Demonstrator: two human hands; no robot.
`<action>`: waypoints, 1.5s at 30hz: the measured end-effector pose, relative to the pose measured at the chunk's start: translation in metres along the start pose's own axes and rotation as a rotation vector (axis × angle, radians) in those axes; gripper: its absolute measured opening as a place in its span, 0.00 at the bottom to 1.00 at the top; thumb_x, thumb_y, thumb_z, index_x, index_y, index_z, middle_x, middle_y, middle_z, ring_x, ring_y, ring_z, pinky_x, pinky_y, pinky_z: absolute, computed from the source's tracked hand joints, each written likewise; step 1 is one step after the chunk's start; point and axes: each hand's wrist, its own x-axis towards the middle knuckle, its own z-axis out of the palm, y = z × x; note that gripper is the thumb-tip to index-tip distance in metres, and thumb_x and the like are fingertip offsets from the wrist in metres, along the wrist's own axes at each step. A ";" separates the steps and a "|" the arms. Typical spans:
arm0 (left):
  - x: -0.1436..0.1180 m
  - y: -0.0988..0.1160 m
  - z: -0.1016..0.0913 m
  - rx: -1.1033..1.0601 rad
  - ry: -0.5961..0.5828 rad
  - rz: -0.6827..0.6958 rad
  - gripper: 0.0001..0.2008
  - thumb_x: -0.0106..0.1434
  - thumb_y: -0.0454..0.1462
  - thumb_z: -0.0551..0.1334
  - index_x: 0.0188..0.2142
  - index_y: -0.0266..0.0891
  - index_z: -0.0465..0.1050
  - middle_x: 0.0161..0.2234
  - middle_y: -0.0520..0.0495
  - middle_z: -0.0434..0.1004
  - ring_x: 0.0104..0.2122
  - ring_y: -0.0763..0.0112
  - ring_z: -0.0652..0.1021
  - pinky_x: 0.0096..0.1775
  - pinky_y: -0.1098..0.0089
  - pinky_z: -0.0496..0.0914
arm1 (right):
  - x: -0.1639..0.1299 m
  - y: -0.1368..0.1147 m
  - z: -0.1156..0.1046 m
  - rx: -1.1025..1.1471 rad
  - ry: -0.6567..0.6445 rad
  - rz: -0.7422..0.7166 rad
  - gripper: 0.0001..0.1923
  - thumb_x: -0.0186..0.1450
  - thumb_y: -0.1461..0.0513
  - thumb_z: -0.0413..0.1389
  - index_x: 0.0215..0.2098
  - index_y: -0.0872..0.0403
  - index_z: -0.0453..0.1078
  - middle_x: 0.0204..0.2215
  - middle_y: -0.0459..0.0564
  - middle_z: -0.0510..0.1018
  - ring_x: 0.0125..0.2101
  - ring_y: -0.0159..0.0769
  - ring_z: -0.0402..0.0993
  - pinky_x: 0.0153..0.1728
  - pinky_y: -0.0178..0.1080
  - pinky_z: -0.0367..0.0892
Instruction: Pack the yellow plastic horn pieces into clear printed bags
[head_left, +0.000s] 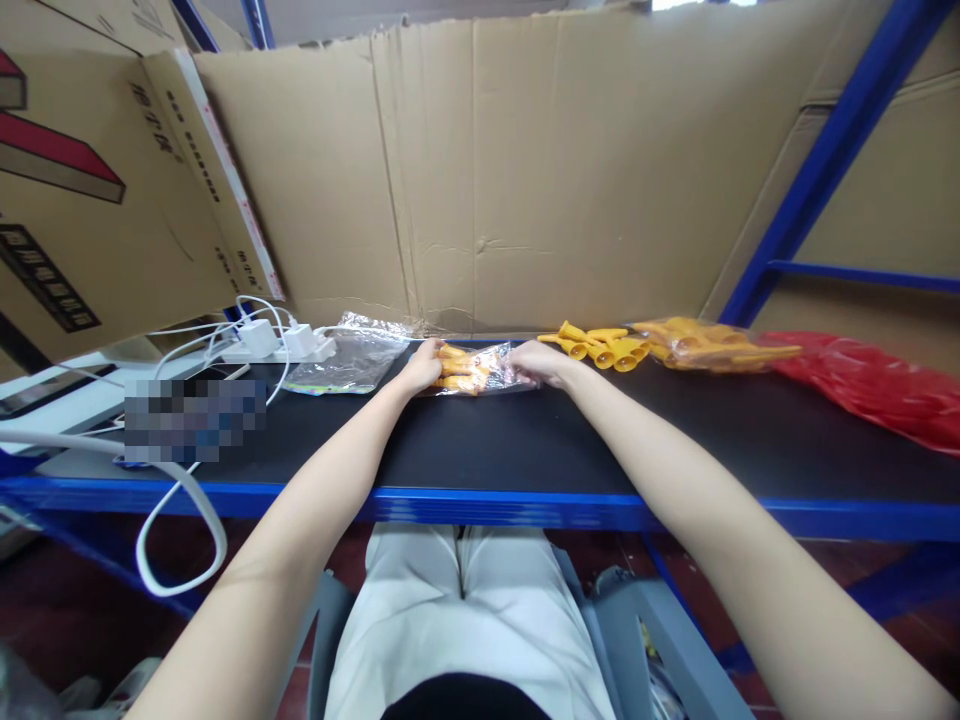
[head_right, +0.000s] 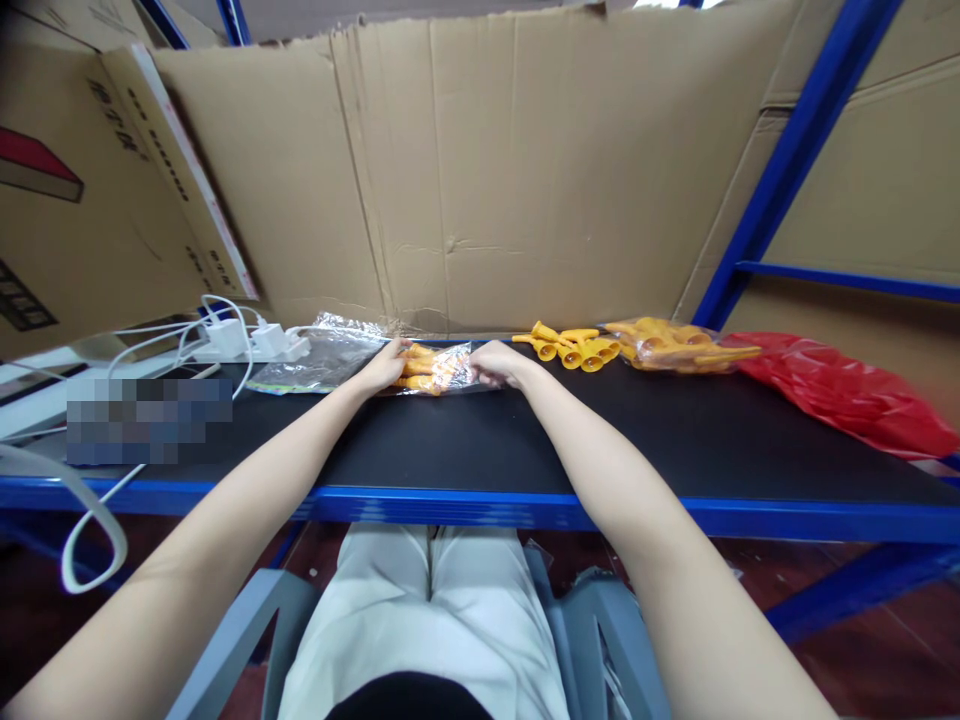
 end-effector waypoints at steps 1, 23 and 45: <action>0.001 -0.003 0.000 -0.020 -0.011 -0.014 0.17 0.53 0.29 0.55 0.44 0.39 0.63 0.37 0.44 0.72 0.35 0.66 0.75 0.42 0.59 0.69 | 0.002 0.001 -0.007 -0.029 0.056 -0.007 0.08 0.58 0.64 0.52 0.28 0.59 0.72 0.16 0.49 0.73 0.13 0.25 0.59 0.15 0.30 0.57; 0.002 0.001 -0.006 0.188 0.084 0.033 0.12 0.61 0.37 0.51 0.43 0.38 0.65 0.41 0.42 0.72 0.42 0.62 0.72 0.48 0.60 0.64 | 0.008 0.039 -0.053 -0.926 0.243 0.122 0.23 0.60 0.63 0.49 0.54 0.49 0.66 0.51 0.55 0.71 0.54 0.52 0.61 0.55 0.64 0.41; 0.001 -0.001 -0.005 0.191 0.111 0.055 0.14 0.63 0.41 0.50 0.45 0.38 0.65 0.42 0.42 0.72 0.44 0.61 0.72 0.49 0.60 0.63 | 0.014 0.039 -0.031 -0.918 0.487 -0.324 0.22 0.59 0.73 0.44 0.49 0.54 0.65 0.49 0.56 0.70 0.52 0.44 0.59 0.54 0.57 0.46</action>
